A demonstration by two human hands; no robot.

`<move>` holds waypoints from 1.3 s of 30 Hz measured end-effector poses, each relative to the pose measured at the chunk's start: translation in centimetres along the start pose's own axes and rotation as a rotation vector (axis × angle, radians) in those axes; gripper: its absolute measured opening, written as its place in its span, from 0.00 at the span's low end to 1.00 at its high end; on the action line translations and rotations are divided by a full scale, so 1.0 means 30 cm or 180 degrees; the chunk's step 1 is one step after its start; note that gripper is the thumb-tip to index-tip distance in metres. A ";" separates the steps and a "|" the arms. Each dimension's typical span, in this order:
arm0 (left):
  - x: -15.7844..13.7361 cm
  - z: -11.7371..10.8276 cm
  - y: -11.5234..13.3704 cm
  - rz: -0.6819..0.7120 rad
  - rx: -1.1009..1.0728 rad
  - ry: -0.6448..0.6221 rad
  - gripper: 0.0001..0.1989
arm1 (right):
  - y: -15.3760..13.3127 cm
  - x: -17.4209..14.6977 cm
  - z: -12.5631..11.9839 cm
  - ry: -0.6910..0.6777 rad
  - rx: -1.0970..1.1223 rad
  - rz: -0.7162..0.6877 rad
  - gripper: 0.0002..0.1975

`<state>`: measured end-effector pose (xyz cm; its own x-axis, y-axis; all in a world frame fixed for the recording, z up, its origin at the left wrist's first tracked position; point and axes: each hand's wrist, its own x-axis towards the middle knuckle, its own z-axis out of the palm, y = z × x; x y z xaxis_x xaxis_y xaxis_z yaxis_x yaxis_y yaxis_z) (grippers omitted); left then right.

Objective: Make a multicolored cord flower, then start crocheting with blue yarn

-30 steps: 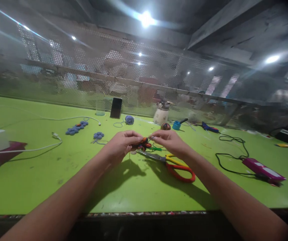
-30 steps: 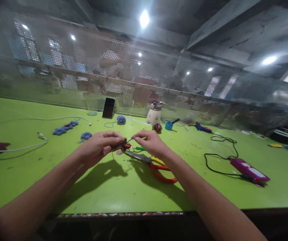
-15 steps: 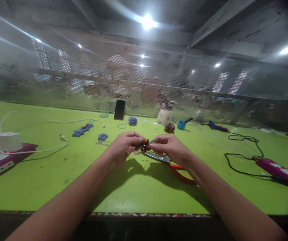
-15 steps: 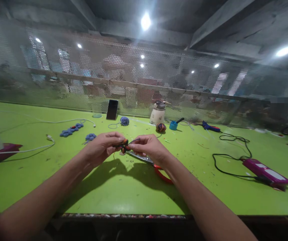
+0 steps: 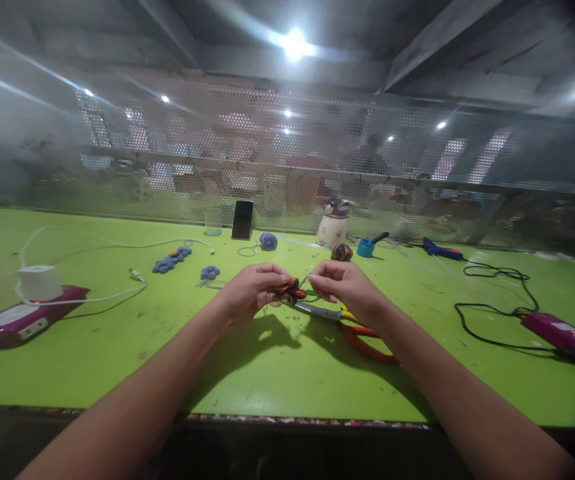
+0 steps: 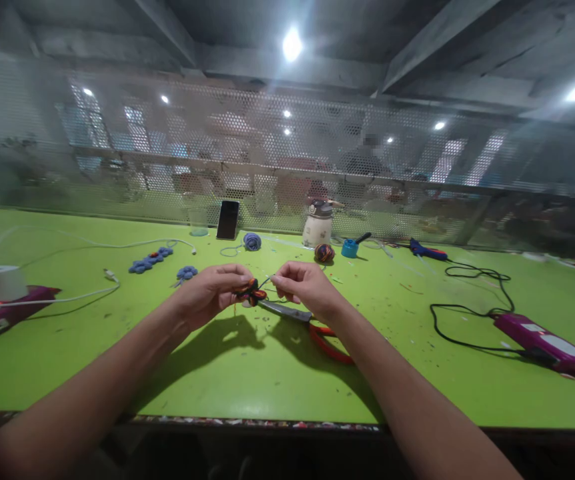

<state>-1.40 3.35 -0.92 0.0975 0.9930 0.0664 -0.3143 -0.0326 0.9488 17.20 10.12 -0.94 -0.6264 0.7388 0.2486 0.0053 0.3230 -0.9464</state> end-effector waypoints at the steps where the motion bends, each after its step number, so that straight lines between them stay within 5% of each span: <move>1: 0.001 -0.001 -0.001 0.0002 -0.0048 -0.0004 0.05 | 0.005 0.001 0.003 0.0011 0.0007 0.0027 0.15; 7: 0.022 -0.014 -0.016 -0.0047 -0.0270 0.0112 0.03 | 0.038 0.013 0.019 0.0247 -0.0005 0.0170 0.15; 14: 0.030 -0.012 -0.019 -0.0023 -0.0301 0.0558 0.02 | 0.011 0.001 0.035 0.1271 -0.0340 0.0104 0.19; 19: 0.029 -0.005 -0.032 0.0054 -0.0205 0.0425 0.03 | 0.024 -0.003 0.077 0.0787 -0.0037 0.0164 0.16; 27: 0.018 0.010 -0.027 -0.0062 -0.0136 0.0296 0.04 | 0.044 -0.001 0.086 0.0622 0.1381 0.0299 0.12; 39: 0.008 0.024 -0.016 0.0144 -0.0357 0.0171 0.05 | 0.019 -0.012 0.095 0.0540 0.1575 0.0101 0.12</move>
<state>-0.55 3.53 -1.14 0.0311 0.9955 0.0890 -0.4211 -0.0677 0.9045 15.19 8.35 -2.15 -0.4966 0.8424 0.2092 -0.3724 0.0110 -0.9280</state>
